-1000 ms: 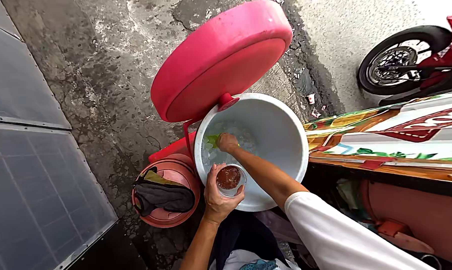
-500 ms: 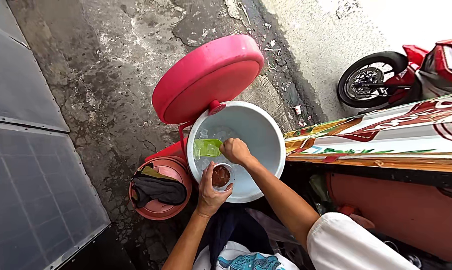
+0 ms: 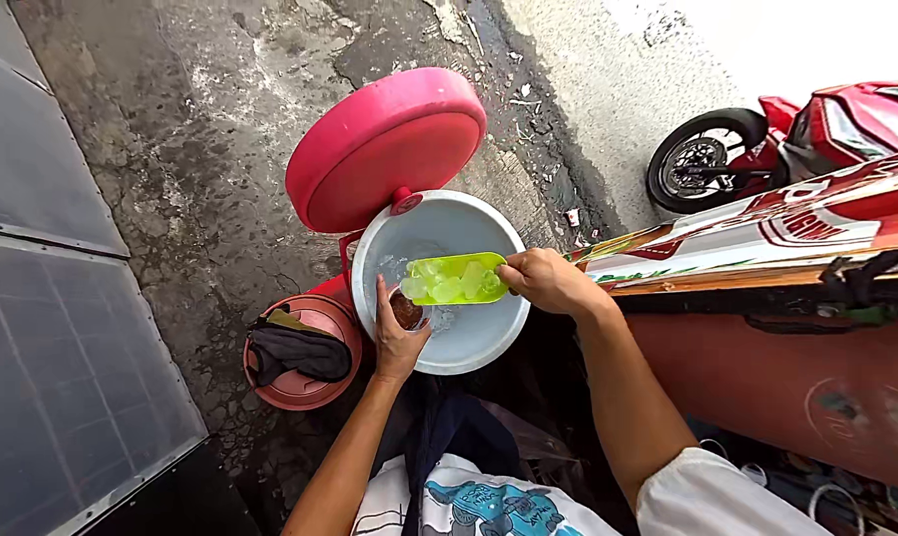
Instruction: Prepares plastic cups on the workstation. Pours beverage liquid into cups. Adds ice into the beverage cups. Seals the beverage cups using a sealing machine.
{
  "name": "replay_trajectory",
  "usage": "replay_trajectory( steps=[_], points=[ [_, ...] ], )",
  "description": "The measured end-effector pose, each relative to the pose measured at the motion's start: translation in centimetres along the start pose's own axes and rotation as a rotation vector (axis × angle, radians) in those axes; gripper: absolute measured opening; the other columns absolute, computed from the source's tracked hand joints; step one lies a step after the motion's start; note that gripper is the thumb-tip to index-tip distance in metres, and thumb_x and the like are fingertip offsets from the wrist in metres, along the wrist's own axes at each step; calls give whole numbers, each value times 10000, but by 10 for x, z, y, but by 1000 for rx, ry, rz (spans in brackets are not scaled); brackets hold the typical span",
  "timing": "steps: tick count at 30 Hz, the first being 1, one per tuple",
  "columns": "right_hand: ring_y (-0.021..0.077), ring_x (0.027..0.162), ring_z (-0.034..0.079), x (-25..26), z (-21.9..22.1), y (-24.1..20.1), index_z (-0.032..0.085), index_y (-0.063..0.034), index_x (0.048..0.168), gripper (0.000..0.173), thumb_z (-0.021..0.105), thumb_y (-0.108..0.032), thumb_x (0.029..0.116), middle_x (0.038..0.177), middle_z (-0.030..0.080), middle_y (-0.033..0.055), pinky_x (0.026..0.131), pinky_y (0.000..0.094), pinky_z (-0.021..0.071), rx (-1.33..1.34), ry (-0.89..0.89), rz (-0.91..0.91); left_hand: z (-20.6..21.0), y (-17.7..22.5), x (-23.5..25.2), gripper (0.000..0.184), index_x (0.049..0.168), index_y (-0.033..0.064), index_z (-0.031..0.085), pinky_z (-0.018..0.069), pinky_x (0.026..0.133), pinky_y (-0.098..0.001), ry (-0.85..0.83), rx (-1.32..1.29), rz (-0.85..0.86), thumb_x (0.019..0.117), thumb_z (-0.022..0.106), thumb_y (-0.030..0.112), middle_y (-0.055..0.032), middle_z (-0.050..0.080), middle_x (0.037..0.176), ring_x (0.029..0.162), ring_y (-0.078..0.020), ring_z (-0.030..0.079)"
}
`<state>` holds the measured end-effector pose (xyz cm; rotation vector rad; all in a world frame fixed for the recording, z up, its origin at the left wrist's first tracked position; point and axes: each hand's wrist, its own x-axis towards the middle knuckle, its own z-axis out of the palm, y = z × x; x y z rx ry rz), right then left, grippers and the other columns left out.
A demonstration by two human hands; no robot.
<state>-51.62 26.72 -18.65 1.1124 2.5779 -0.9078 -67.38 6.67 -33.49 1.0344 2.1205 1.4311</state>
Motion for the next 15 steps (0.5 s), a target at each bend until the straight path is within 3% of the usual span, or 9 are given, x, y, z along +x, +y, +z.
replay_trajectory(
  steps=[3, 6, 11, 15],
  points=[
    [341, 678, 646, -7, -20, -68, 609, -79, 678, 454, 543, -346, 1040, 647, 603, 126, 581, 549, 464, -391, -107, 82, 15, 7, 7, 1195, 1608, -9, 191, 442, 1137, -491, -79, 31, 84, 658, 905, 110, -201, 574, 1426, 1332, -321, 553],
    [342, 716, 672, -12, -20, -108, 649, -66, 758, 424, 569, -370, 1042, 714, 640, 135, 581, 517, 487, -574, -139, 98, 28, 13, 12, 1228, 1615, -7, 168, 472, 1112, -472, -103, -3, 139, 636, 905, 72, -192, 580, 1419, 1313, -308, 572],
    [367, 684, 657, -54, -41, -65, 620, -64, 711, 483, 586, -422, 1033, 664, 610, 145, 573, 547, 481, -490, 9, 127, 30, 21, 16, 1299, 1633, 27, 119, 506, 1081, -432, -41, -81, 78, 611, 919, 86, -181, 607, 1390, 1271, -254, 613],
    [365, 794, 682, -79, -11, -3, 663, -61, 806, 499, 510, -461, 1063, 754, 663, 148, 690, 590, 507, -242, 43, 202, 25, 26, 12, 1331, 1629, 29, 143, 516, 1074, -437, -31, -101, 134, 557, 931, 67, -187, 615, 1378, 1263, -253, 623]
  ],
)
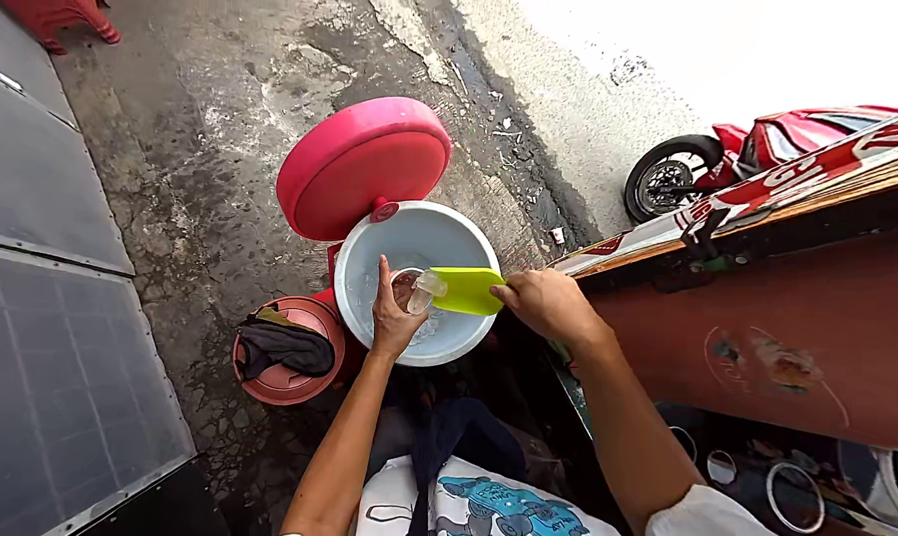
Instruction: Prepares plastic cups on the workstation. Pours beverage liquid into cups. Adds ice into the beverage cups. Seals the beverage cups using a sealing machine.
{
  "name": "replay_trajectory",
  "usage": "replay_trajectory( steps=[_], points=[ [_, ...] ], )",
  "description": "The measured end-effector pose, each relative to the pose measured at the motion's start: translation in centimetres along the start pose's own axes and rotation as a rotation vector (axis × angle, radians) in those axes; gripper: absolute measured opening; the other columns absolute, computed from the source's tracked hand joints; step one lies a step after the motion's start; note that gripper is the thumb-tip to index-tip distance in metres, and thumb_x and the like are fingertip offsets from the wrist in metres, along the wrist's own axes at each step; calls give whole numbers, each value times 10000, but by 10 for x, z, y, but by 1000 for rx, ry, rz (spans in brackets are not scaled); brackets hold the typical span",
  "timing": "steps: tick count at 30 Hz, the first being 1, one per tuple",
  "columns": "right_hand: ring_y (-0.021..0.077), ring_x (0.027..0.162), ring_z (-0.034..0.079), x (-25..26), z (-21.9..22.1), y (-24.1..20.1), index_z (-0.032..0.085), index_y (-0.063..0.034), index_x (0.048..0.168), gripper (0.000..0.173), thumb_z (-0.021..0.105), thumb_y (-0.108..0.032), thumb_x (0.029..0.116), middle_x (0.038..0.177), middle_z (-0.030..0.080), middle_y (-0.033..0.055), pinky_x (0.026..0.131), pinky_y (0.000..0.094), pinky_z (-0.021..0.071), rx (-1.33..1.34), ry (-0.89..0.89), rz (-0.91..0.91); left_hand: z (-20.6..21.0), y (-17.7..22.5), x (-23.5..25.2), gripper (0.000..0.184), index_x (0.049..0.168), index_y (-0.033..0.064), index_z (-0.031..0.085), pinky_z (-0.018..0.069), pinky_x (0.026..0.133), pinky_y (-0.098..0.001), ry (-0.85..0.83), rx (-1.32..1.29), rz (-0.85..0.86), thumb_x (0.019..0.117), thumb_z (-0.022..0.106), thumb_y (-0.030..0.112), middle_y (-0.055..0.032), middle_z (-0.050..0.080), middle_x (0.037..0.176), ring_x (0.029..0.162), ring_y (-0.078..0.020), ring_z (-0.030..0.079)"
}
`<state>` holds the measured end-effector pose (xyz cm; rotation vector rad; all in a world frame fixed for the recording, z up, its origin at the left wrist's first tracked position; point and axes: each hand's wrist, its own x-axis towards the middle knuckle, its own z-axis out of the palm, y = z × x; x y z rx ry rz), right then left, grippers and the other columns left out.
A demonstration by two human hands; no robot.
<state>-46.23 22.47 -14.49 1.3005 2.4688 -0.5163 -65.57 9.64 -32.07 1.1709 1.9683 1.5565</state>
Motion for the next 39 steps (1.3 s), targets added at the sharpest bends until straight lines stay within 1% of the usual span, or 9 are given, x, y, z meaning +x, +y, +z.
replay_trajectory(
  steps=[3, 11, 13, 17, 22, 27, 32, 35, 39],
  points=[
    [336, 857, 688, -17, 39, 28, 675, -51, 855, 544, 441, -489, 1078, 823, 689, 137, 782, 592, 514, 185, -10, 2, -2, 8, -6, 1327, 1637, 66, 131, 535, 1066, -407, -11, -91, -6, 585, 938, 97, -139, 608, 1408, 1272, -201, 621],
    [180, 638, 626, -38, 67, 46, 648, -93, 756, 528, 431, -440, 1089, 689, 644, 33, 654, 443, 500, 438, 4, 76, -4, 16, -18, 1314, 1638, 93, 109, 531, 1074, -389, 0, -288, -47, 613, 933, 99, -124, 605, 1388, 1268, -196, 610],
    [233, 690, 634, -34, 70, 41, 633, -85, 759, 503, 452, -433, 1073, 707, 637, 69, 668, 488, 481, 364, 14, 103, -8, 18, -18, 1264, 1631, 94, 174, 525, 1081, -384, 43, -218, -50, 620, 931, 106, -107, 626, 1376, 1266, -181, 614],
    [434, 995, 690, -16, 51, -6, 693, 7, 1019, 354, 588, -331, 1021, 986, 710, 236, 821, 633, 512, -33, -117, -1, -36, 14, -12, 1242, 1622, 76, 187, 515, 1075, -380, 185, -116, -82, 619, 918, 118, -118, 613, 1373, 1255, -179, 609],
    [436, 904, 686, 95, 66, -58, 694, 21, 903, 178, 599, -115, 968, 924, 703, 230, 706, 614, 509, -186, -169, -1, -78, 6, 2, 1228, 1616, 46, 168, 512, 1100, -398, 176, -125, 23, 642, 911, 129, -119, 594, 1403, 1304, -217, 580],
    [470, 1066, 667, 244, 182, -85, 693, 39, 1073, 223, 562, -123, 993, 1120, 691, 274, 797, 659, 524, -6, -236, 132, -100, 21, -2, 1318, 1584, -63, 63, 528, 1083, -403, 193, -203, 21, 604, 917, 153, -226, 567, 1383, 1280, -260, 595],
    [430, 1132, 656, 284, 275, -125, 670, 13, 1165, 317, 591, -243, 995, 1211, 671, 251, 865, 627, 533, 150, -298, 160, -113, 30, -15, 1317, 1610, 106, 106, 505, 1120, -368, 203, -241, 42, 610, 959, 172, -103, 566, 1423, 1312, -194, 578],
    [427, 1119, 664, 263, 265, -139, 666, 0, 1158, 349, 555, -299, 1018, 1190, 679, 246, 847, 631, 531, 156, -374, 163, -119, 36, -19, 1275, 1614, 182, 148, 515, 1103, -359, 189, -251, 31, 623, 951, 178, -67, 589, 1399, 1287, -187, 594],
    [435, 970, 687, 204, 179, -150, 686, 2, 1002, 283, 589, -264, 1003, 1006, 700, 243, 749, 638, 525, 123, -330, 63, -126, 47, -22, 1298, 1617, 292, 149, 522, 1105, -425, 106, -331, 58, 614, 950, 102, -92, 582, 1417, 1295, -261, 596]
  ],
)
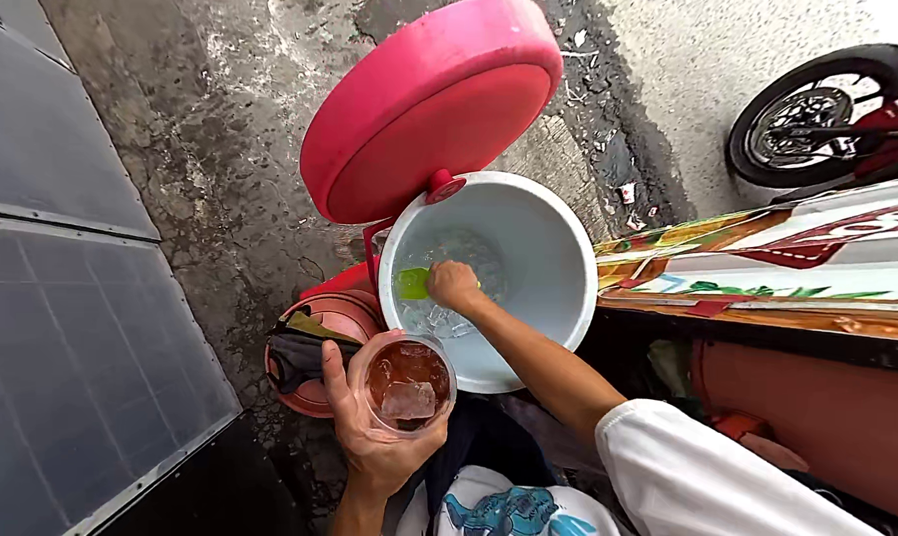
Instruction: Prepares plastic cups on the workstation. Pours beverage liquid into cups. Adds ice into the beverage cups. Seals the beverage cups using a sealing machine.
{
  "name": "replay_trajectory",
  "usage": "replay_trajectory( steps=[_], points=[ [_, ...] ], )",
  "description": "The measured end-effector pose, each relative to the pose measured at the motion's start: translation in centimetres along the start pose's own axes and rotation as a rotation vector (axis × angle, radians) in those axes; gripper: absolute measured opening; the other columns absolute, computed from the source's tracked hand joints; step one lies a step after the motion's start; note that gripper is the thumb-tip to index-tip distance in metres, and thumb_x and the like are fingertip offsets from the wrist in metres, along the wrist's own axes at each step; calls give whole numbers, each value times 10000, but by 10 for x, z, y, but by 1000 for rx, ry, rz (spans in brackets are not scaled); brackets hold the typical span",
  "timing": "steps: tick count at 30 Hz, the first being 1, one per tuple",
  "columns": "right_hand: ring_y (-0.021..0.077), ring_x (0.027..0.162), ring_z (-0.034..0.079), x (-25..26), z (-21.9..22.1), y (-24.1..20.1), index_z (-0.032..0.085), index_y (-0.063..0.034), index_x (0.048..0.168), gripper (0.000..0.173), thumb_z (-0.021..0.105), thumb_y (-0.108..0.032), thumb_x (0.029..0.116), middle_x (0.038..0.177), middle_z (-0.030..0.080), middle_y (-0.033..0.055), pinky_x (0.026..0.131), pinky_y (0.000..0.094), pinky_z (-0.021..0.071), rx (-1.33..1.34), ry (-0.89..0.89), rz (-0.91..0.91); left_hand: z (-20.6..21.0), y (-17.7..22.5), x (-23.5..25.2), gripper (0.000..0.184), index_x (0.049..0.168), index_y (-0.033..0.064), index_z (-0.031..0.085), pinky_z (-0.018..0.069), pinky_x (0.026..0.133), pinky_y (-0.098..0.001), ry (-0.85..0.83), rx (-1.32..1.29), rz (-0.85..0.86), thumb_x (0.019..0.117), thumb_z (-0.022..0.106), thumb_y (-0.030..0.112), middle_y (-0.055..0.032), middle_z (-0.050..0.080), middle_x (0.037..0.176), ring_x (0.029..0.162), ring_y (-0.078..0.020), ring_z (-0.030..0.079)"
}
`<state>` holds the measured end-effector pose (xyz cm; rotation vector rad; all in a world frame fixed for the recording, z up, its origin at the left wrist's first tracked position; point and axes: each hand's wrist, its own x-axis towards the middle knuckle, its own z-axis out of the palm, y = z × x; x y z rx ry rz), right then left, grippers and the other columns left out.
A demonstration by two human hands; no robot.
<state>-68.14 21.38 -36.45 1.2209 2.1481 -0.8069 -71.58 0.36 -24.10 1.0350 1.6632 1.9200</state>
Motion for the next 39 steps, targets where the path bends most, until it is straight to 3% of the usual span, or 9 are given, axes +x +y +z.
replay_trajectory(
  steps=[4, 7, 11, 13, 19, 24, 28, 34, 39],
  points=[
    [416, 904, 693, -46, -37, 13, 678, -21, 892, 326, 573, -309, 1004, 910, 696, 215, 703, 611, 524, -22, 35, -45, 10, 5, 4, 1216, 1602, 239, 228, 528, 1093, -380, -30, 64, 31, 628, 946, 120, -61, 604, 1371, 1265, -205, 607],
    [403, 848, 677, -33, -29, 56, 671, -20, 813, 394, 554, -330, 1025, 836, 674, 206, 691, 620, 503, 149, 68, -98, 20, -1, 8, 1174, 1588, 200, 269, 535, 1085, -378, -24, 58, 34, 627, 937, 102, -70, 613, 1353, 1257, -198, 615],
    [202, 659, 625, -33, -13, 104, 657, -59, 735, 393, 496, -237, 1046, 688, 646, 65, 650, 461, 492, 520, 125, -213, 27, -19, 9, 1216, 1582, 74, 235, 496, 1129, -427, -37, 83, 21, 601, 953, 116, -162, 577, 1411, 1326, -257, 566],
    [193, 662, 621, -56, -29, 115, 664, -68, 737, 402, 485, -240, 1053, 685, 642, 56, 653, 457, 488, 544, 170, -215, 30, -26, 9, 1217, 1562, -33, 220, 496, 1127, -411, -30, 124, 2, 601, 950, 125, -196, 581, 1394, 1320, -252, 569],
    [216, 568, 560, -171, -125, 135, 595, -132, 659, 453, 477, -308, 1059, 587, 547, 35, 534, 481, 418, 266, 388, -215, 48, -55, 13, 1231, 1573, -47, 206, 502, 1107, -388, -9, 237, -87, 599, 937, 132, -178, 597, 1368, 1286, -226, 588],
    [279, 603, 604, -237, -166, 99, 560, -131, 636, 469, 496, -341, 1051, 582, 544, 65, 533, 507, 431, -138, 370, -192, 76, -69, 16, 1155, 1575, -57, 251, 461, 1145, -396, -148, 332, -53, 657, 918, 156, -206, 572, 1430, 1344, -241, 556],
    [313, 661, 633, -242, -157, 108, 569, -109, 660, 454, 493, -333, 1048, 630, 576, 94, 557, 523, 448, -175, 350, -133, 89, -65, 19, 1139, 1562, -63, 277, 487, 1117, -396, -218, 293, 39, 657, 931, 162, -206, 600, 1380, 1300, -243, 586],
    [265, 724, 631, -238, -102, 165, 616, -89, 732, 449, 436, -328, 1067, 695, 603, 86, 666, 523, 473, 220, 362, -104, 90, -58, 20, 1106, 1562, -53, 295, 493, 1108, -419, -301, 328, 125, 657, 906, 125, -198, 607, 1385, 1296, -264, 593],
    [98, 624, 594, -248, -61, 182, 631, -129, 721, 443, 440, -349, 1055, 653, 602, -18, 618, 360, 470, 508, 423, -56, 87, -61, 27, 1218, 1591, -24, 216, 510, 1098, -396, -265, 219, 26, 613, 925, 133, -160, 617, 1365, 1275, -215, 604]
  ],
)
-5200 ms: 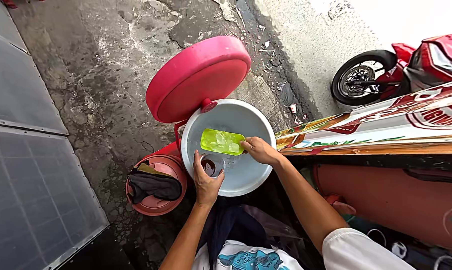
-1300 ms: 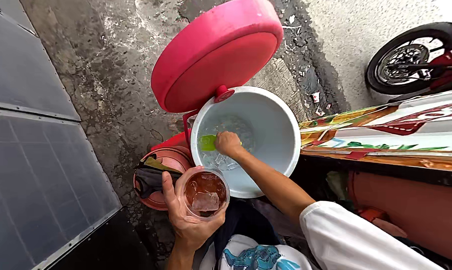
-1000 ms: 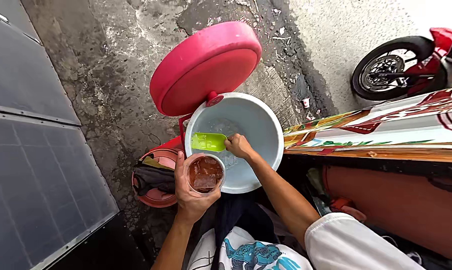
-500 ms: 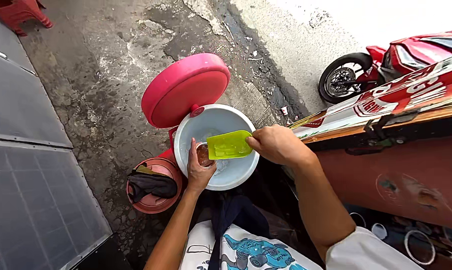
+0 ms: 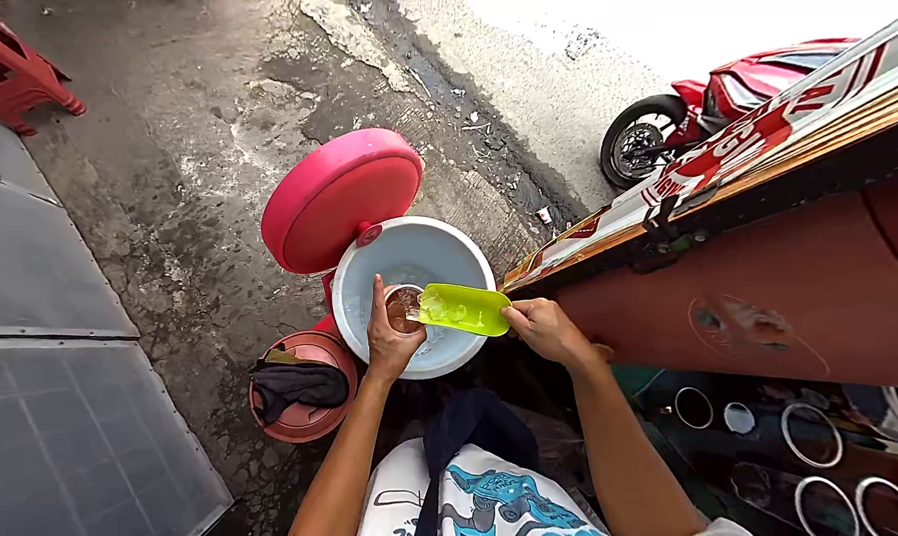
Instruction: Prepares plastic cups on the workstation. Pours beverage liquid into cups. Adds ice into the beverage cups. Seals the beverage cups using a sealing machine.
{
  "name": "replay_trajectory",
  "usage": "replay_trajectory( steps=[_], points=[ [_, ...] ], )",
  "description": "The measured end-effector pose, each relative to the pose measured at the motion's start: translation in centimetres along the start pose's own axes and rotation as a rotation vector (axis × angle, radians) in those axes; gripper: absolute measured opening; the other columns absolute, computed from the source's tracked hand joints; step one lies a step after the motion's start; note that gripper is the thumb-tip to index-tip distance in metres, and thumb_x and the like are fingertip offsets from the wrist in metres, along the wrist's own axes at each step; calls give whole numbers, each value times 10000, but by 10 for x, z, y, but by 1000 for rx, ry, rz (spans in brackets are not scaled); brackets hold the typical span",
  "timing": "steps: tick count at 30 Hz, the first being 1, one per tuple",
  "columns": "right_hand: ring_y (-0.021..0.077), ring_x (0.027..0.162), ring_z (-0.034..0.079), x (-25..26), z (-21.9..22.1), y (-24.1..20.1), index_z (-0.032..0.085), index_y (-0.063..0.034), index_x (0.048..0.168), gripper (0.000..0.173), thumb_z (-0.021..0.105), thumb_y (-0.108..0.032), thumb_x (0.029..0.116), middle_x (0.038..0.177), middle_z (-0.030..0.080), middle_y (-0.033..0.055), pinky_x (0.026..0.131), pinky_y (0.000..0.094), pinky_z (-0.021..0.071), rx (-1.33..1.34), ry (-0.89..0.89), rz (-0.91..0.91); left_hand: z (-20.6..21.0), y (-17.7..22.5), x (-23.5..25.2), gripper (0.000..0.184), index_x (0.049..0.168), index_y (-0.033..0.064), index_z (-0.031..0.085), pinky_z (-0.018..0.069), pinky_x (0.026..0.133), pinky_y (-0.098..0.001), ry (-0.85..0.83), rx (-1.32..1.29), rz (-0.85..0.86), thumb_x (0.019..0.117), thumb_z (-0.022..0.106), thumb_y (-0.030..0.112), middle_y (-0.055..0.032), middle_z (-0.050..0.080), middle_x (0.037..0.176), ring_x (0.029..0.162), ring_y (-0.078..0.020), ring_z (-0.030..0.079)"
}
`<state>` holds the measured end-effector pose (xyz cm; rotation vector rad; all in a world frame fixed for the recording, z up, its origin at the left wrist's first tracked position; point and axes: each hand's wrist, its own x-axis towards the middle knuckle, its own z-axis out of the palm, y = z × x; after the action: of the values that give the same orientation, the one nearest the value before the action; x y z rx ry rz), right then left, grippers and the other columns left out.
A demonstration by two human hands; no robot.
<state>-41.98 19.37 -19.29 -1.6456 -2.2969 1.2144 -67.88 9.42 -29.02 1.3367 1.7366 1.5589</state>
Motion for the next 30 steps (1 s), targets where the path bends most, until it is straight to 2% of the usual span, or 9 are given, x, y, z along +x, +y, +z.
replay_trajectory(
  steps=[4, 7, 11, 13, 17, 21, 23, 26, 30],
  points=[
    [73, 589, 560, -21, -2, -6, 625, -137, 725, 435, 472, -361, 1064, 638, 584, -43, 595, 328, 453, 70, 100, 78, -13, 6, -2, 1293, 1591, -51, 155, 523, 1078, -379, 38, -53, -37, 583, 941, 144, -195, 617, 1336, 1246, -220, 618],
    [220, 729, 636, -13, 5, -24, 663, -72, 787, 464, 455, -378, 1068, 734, 637, 73, 702, 483, 499, 25, 59, 126, -37, 26, -7, 1326, 1572, -96, 114, 525, 1080, -389, 28, -53, 0, 554, 936, 121, -242, 600, 1337, 1245, -248, 621],
    [390, 1010, 675, 17, 40, -25, 703, 13, 1006, 485, 453, -398, 1067, 1011, 700, 222, 872, 631, 506, 28, -78, 55, -66, 67, -14, 1357, 1554, -130, 12, 500, 1108, -389, -118, 16, 173, 596, 918, 187, -305, 518, 1424, 1304, -258, 588],
    [409, 1126, 658, 20, 58, -7, 649, 9, 1253, 449, 530, -377, 1058, 1159, 689, 244, 958, 632, 501, 66, -62, -21, -67, 87, -15, 1277, 1525, -186, 7, 477, 1115, -333, -180, 16, 272, 662, 867, 193, -344, 488, 1427, 1321, -214, 572],
    [394, 1216, 609, -33, 63, 25, 596, -10, 1379, 473, 633, -311, 1016, 1248, 653, 237, 1034, 582, 476, 60, -25, -98, -42, 133, -27, 1135, 1504, -207, 34, 477, 1088, -284, -232, -27, 268, 707, 802, 43, -329, 463, 1398, 1307, -161, 553],
    [343, 1235, 629, -146, 34, 79, 612, -37, 1393, 442, 582, -307, 1044, 1301, 669, 198, 1088, 561, 462, 196, 16, -43, -12, 144, -33, 1331, 1541, -156, 41, 476, 1113, -329, -235, 32, 387, 614, 922, 210, -298, 495, 1432, 1308, -197, 566],
    [277, 1126, 690, -204, 25, 112, 636, -64, 1370, 449, 588, -353, 1030, 1229, 709, 145, 1023, 507, 535, 251, 172, 43, 10, 168, -48, 1375, 1562, -103, 33, 500, 1097, -332, -261, 20, 397, 591, 948, 228, -226, 540, 1404, 1286, -165, 583],
    [272, 973, 707, -288, 13, 160, 677, -40, 1254, 473, 701, -391, 938, 1086, 718, 151, 846, 483, 602, 124, 724, 185, 50, 191, -79, 1349, 1599, 2, 123, 519, 1089, -376, -334, -64, 324, 574, 973, 216, -149, 566, 1391, 1273, -180, 587],
    [467, 1183, 594, -362, -3, 218, 609, 65, 1225, 722, 828, -454, 775, 1238, 609, 323, 987, 577, 504, -136, 1305, 440, 114, 215, -126, 1326, 1602, 6, 156, 527, 1080, -366, -463, -176, 291, 574, 967, 213, -145, 575, 1391, 1266, -194, 596]
  ],
)
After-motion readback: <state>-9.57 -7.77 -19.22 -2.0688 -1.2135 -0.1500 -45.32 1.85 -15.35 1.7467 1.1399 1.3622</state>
